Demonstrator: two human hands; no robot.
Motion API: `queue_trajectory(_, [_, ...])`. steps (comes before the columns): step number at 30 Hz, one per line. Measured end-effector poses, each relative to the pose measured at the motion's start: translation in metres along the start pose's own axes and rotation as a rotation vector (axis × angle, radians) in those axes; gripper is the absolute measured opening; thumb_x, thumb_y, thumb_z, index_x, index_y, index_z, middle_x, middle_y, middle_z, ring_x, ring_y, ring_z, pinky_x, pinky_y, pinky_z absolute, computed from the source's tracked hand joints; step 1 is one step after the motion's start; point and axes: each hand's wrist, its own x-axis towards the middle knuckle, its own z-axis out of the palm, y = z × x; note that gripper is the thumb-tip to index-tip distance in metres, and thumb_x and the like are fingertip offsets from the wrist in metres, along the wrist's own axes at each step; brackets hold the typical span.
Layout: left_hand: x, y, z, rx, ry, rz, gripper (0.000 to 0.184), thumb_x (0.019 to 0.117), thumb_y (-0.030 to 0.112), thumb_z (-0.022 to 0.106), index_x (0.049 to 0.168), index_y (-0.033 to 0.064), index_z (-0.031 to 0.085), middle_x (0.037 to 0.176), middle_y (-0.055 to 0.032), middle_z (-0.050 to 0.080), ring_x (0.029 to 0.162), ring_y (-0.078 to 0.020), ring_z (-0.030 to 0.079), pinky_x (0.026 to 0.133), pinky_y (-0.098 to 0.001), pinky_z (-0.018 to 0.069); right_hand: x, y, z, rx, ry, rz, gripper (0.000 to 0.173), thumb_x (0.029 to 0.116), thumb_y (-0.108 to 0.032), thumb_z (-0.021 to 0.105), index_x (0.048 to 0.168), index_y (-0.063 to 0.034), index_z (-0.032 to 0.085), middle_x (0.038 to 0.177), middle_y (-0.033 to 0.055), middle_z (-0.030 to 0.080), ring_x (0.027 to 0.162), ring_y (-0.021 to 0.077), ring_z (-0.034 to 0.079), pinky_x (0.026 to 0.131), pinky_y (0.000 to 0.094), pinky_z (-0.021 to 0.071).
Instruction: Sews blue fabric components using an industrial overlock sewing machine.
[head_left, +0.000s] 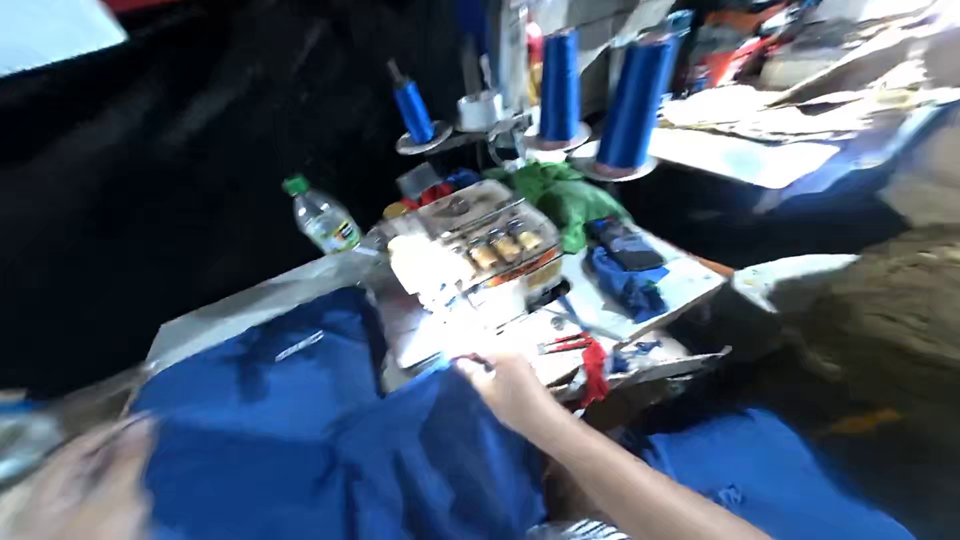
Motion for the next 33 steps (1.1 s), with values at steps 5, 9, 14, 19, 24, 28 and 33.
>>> queue_trajectory(5, [0.025,-0.100,0.017,0.034,0.032,0.045,0.026,0.0998,0.020,0.064,0.115,-0.0009,0.070,0.112,-0.0109,0.070,0.100,-0.0097,0.066,0.094,-0.0312,0.0537,-0.015,0.009,0.039,-0.273,0.069,-0.242,0.023,0.0934,-0.010,0.061,0.114,-0.0047,0.071,0.105,0.0126,0.069,0.095,0.0260,0.068,0.079,0.0444,0.0588])
queue_trajectory(9, [0.029,-0.103,0.013,-0.125,-0.023,0.104,0.020,0.0988,0.016,0.066,0.114,0.0037,0.069,0.106,0.0032,0.070,0.096,0.0022,0.064,0.089,-0.0192,0.0540,0.001,-0.003,0.081,-0.077,-0.175,-0.469,0.024,0.0976,-0.009,0.057,0.118,-0.0071,0.069,0.113,0.0065,0.067,0.103,0.0144,0.067,0.089,0.0299,0.0580])
queue_trajectory(14, [0.026,-0.092,0.000,-0.199,-0.013,0.121,0.018,0.0984,0.017,0.066,0.114,0.0076,0.069,0.106,0.0095,0.069,0.096,0.0031,0.064,0.089,-0.0179,0.0545,0.039,-0.013,0.116,-0.103,-0.539,-0.454,0.045,0.0962,-0.024,0.070,0.138,-0.0106,0.060,0.129,0.0089,0.066,0.124,0.0277,0.059,0.105,0.0486,0.0484])
queue_trajectory(19, [0.028,-0.088,-0.007,-0.150,-0.053,0.087,0.026,0.0998,0.017,0.059,0.114,-0.0040,0.063,0.106,0.0060,0.067,0.098,0.0058,0.062,0.091,-0.0174,0.0527,0.056,-0.029,0.100,0.111,-0.792,-0.310,0.027,0.0994,-0.010,0.064,0.126,-0.0037,0.063,0.112,0.0142,0.070,0.100,0.0238,0.069,0.090,0.0432,0.0567])
queue_trajectory(24, [0.038,-0.027,0.012,-0.269,-0.092,-0.029,0.011,0.0950,-0.008,0.045,0.094,-0.0100,0.057,0.087,0.0076,0.062,0.086,0.0059,0.062,0.084,-0.0143,0.0525,0.066,-0.035,0.092,0.141,-0.886,-0.270,0.025,0.1030,-0.010,0.059,0.123,0.0041,0.063,0.116,0.0208,0.068,0.110,0.0309,0.067,0.098,0.0474,0.0519])
queue_trajectory(28, [0.045,-0.026,0.017,-0.356,-0.147,0.015,0.010,0.0941,-0.007,0.048,0.092,-0.0033,0.057,0.086,0.0118,0.064,0.087,0.0052,0.064,0.085,-0.0161,0.0539,0.069,-0.027,0.094,0.189,-0.858,-0.329,0.024,0.0980,-0.004,0.064,0.120,0.0037,0.067,0.115,0.0223,0.067,0.109,0.0330,0.066,0.097,0.0465,0.0516])
queue_trajectory(33, [0.049,-0.038,0.016,-0.397,-0.172,0.032,0.015,0.0941,-0.008,0.049,0.094,-0.0001,0.061,0.089,0.0132,0.068,0.089,0.0050,0.065,0.087,-0.0168,0.0541,0.072,-0.023,0.093,0.189,-0.860,-0.361,0.019,0.0961,-0.007,0.068,0.111,0.0051,0.069,0.109,0.0219,0.067,0.104,0.0312,0.066,0.093,0.0434,0.0518])
